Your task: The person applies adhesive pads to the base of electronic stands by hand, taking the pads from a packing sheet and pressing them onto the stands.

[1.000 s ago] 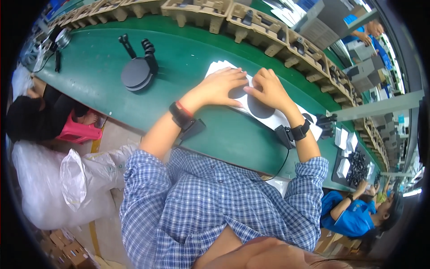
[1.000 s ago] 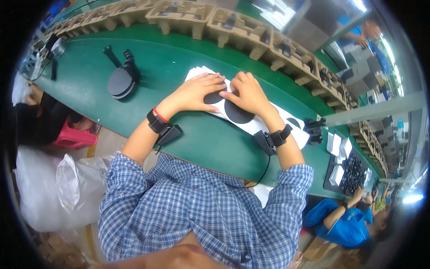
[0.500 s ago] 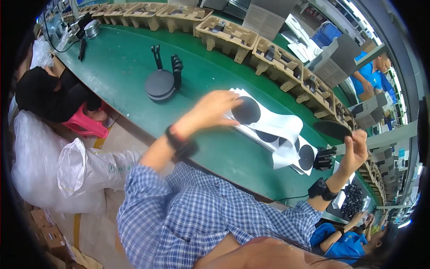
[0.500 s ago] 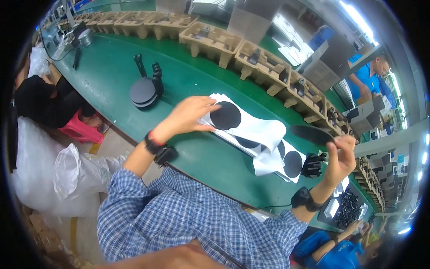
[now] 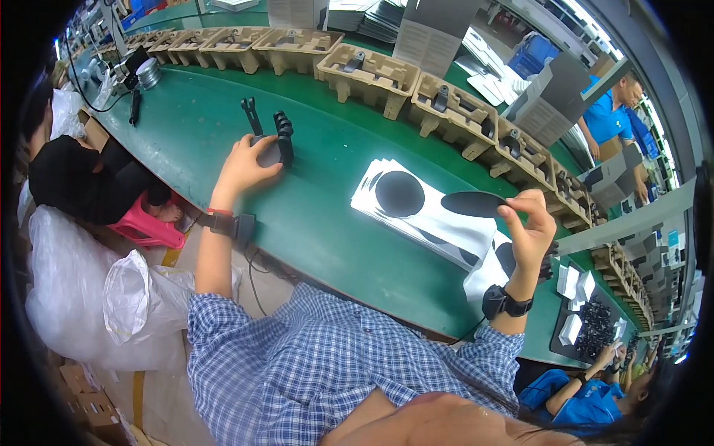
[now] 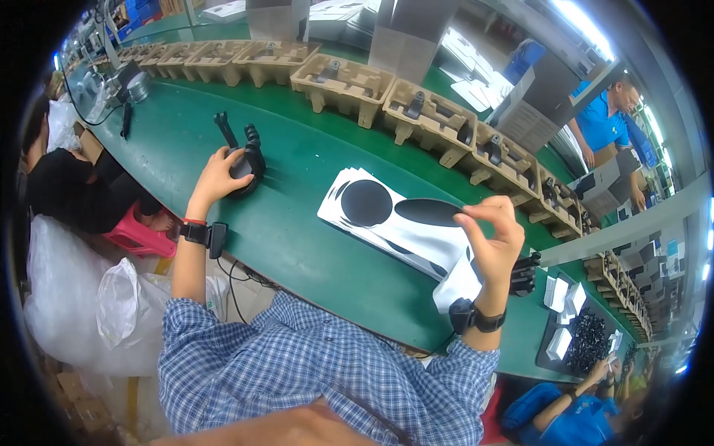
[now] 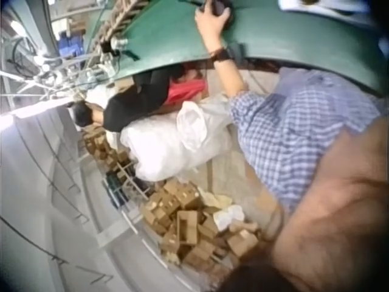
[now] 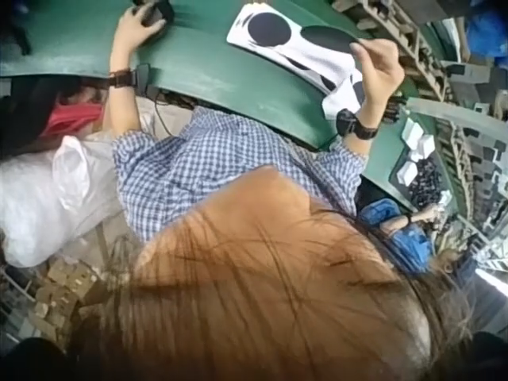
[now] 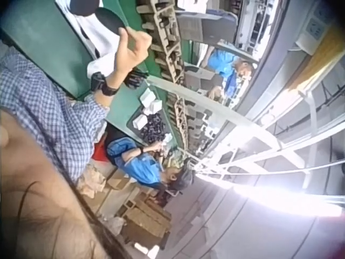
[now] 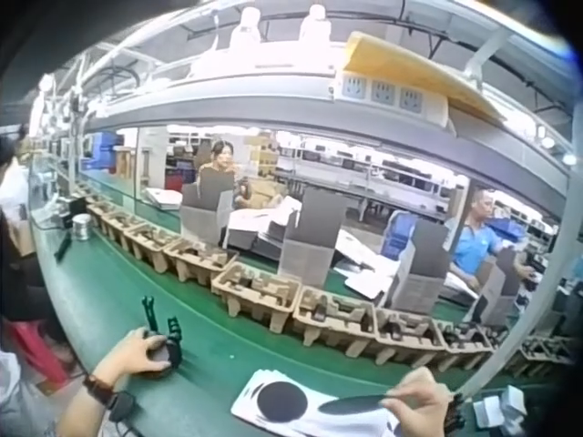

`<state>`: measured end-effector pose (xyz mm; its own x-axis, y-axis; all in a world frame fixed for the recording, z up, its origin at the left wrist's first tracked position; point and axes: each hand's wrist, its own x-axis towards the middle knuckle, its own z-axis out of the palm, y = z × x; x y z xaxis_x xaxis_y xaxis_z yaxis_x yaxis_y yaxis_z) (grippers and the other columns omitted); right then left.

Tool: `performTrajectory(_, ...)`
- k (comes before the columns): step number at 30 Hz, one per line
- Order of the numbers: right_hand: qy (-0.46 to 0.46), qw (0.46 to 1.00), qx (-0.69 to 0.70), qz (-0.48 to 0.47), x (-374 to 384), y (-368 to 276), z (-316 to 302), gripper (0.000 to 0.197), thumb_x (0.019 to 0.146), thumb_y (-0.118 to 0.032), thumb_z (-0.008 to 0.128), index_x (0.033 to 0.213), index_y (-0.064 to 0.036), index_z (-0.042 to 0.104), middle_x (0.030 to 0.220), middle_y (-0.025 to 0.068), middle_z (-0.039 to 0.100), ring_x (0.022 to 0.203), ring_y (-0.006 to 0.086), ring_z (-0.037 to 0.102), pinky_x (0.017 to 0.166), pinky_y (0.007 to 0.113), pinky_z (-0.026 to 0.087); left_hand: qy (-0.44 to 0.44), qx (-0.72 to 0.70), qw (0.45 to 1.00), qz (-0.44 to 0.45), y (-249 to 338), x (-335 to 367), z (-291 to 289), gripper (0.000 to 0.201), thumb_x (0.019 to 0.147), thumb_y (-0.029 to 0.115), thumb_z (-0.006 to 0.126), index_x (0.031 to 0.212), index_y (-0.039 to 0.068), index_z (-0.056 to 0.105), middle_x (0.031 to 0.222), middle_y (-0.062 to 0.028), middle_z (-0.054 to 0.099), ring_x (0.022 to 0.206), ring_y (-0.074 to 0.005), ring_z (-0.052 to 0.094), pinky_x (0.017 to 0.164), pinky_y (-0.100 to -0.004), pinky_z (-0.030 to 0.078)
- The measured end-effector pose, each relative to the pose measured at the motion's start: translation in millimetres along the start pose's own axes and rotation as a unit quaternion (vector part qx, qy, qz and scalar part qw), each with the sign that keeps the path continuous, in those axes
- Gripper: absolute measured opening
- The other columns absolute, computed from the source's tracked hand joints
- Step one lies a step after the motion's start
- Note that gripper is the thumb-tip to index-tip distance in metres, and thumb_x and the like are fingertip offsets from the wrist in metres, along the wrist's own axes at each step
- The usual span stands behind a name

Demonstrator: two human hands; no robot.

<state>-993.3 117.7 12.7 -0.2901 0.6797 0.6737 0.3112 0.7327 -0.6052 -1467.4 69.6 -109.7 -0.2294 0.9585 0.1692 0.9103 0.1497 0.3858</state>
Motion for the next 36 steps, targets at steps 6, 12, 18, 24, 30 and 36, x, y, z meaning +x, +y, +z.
performTrajectory(6,-0.007,0.999,0.045,0.012,5.1,-12.8,9.9,0.019,0.067,0.005,0.076,0.083,0.0003,0.068,0.077,0.0052,0.058,0.076,0.0147,0.052,0.066,0.025,0.040,0.276,-0.294,0.911,0.091,-7.4,-13.4,-14.1,0.072,0.078,0.038,0.062,0.139,0.008,0.040,0.135,-0.0145,0.046,0.121,-0.0289,0.047,0.100,-0.0397,0.040)
performTrajectory(12,0.008,0.936,0.320,0.143,15.8,-18.3,60.2,0.012,0.075,0.003,0.072,0.085,0.0008,0.066,0.079,0.0026,0.057,0.071,0.0094,0.052,0.064,0.020,0.042,-0.099,-0.905,0.398,0.114,139.8,-11.1,-45.4,0.080,0.077,0.055,0.054,0.146,0.027,0.025,0.145,-0.0293,0.026,0.134,-0.0464,0.027,0.101,-0.0662,0.033)
performTrajectory(18,0.080,0.869,0.419,0.252,12.0,-14.4,93.1,0.011,0.085,-0.005,0.068,0.092,0.0008,0.063,0.086,0.0039,0.066,0.079,0.0083,0.059,0.076,0.020,0.045,-0.286,-0.896,0.336,0.056,223.5,0.6,-4.8,0.075,0.087,0.057,0.035,0.150,0.019,0.019,0.140,-0.0273,0.038,0.128,-0.0351,0.043,0.105,-0.0452,0.037)
performTrajectory(24,0.098,0.887,0.376,0.251,14.6,-9.5,92.3,0.014,0.086,-0.010,0.067,0.093,0.0005,0.063,0.088,0.0046,0.066,0.079,0.0086,0.059,0.077,0.021,0.044,-0.295,-0.891,0.342,0.052,242.9,5.4,12.4,0.069,0.090,0.049,0.032,0.149,0.015,0.019,0.136,-0.0211,0.046,0.124,-0.0310,0.049,0.105,-0.0444,0.039)
performTrajectory(30,0.102,0.893,0.359,0.253,16.0,-4.0,99.7,0.012,0.085,-0.008,0.069,0.090,0.0009,0.064,0.087,0.0048,0.066,0.079,0.0083,0.059,0.080,0.020,0.044,-0.286,-0.893,0.338,0.080,241.3,9.3,16.2,0.068,0.090,0.046,0.032,0.149,0.013,0.020,0.131,-0.0171,0.052,0.123,-0.0291,0.050,0.105,-0.0443,0.040)
performTrajectory(36,0.104,0.895,0.354,0.252,15.4,-4.3,105.6,0.011,0.084,-0.007,0.070,0.089,0.0004,0.064,0.087,0.0049,0.066,0.079,0.0083,0.059,0.080,0.021,0.044,-0.284,-0.892,0.340,0.085,235.4,10.3,15.7,0.069,0.090,0.046,0.032,0.149,0.012,0.020,0.132,-0.0176,0.051,0.123,-0.0296,0.049,0.104,-0.0447,0.040)
